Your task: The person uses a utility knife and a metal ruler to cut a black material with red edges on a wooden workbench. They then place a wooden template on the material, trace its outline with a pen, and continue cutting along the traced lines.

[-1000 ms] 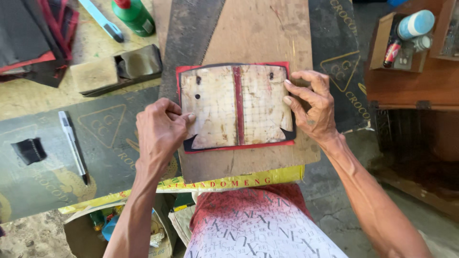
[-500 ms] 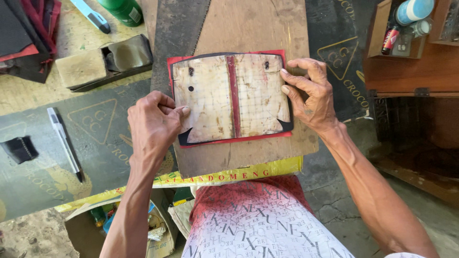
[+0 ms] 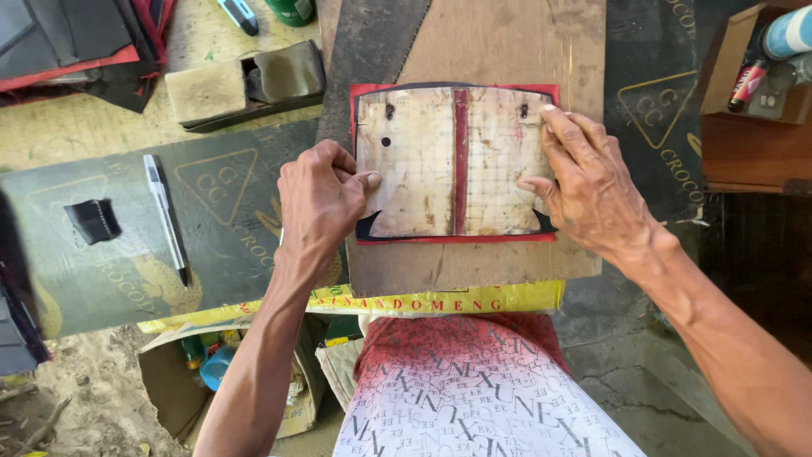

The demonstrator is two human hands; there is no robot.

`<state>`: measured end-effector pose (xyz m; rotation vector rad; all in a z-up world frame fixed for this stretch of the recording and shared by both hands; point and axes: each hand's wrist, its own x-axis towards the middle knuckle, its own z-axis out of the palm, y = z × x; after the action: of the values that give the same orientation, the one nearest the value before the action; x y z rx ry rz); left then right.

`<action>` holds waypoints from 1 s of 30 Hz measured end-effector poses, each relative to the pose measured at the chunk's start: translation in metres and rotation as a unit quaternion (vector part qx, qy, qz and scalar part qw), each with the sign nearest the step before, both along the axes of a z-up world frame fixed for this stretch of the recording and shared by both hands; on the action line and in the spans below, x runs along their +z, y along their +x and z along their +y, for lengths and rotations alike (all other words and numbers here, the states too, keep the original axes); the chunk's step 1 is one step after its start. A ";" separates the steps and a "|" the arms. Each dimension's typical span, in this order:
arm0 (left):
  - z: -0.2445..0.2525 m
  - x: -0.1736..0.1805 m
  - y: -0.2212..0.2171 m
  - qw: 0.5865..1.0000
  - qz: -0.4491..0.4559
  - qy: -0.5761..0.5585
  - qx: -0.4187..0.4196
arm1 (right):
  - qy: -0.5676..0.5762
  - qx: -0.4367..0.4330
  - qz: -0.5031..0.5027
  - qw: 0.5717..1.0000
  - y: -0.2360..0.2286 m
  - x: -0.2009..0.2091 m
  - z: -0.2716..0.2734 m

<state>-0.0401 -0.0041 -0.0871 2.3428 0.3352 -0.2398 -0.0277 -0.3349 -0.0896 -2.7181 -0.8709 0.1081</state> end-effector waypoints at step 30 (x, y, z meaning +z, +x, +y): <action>0.001 -0.003 -0.001 1.000 -0.015 -0.004 -0.010 | -0.094 -0.080 0.098 0.988 0.006 0.026 0.099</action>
<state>-0.0414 -0.0034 -0.0904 2.3405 0.2967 -0.2142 -0.0220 -0.2362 -0.0635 -2.8768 -0.6121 0.4355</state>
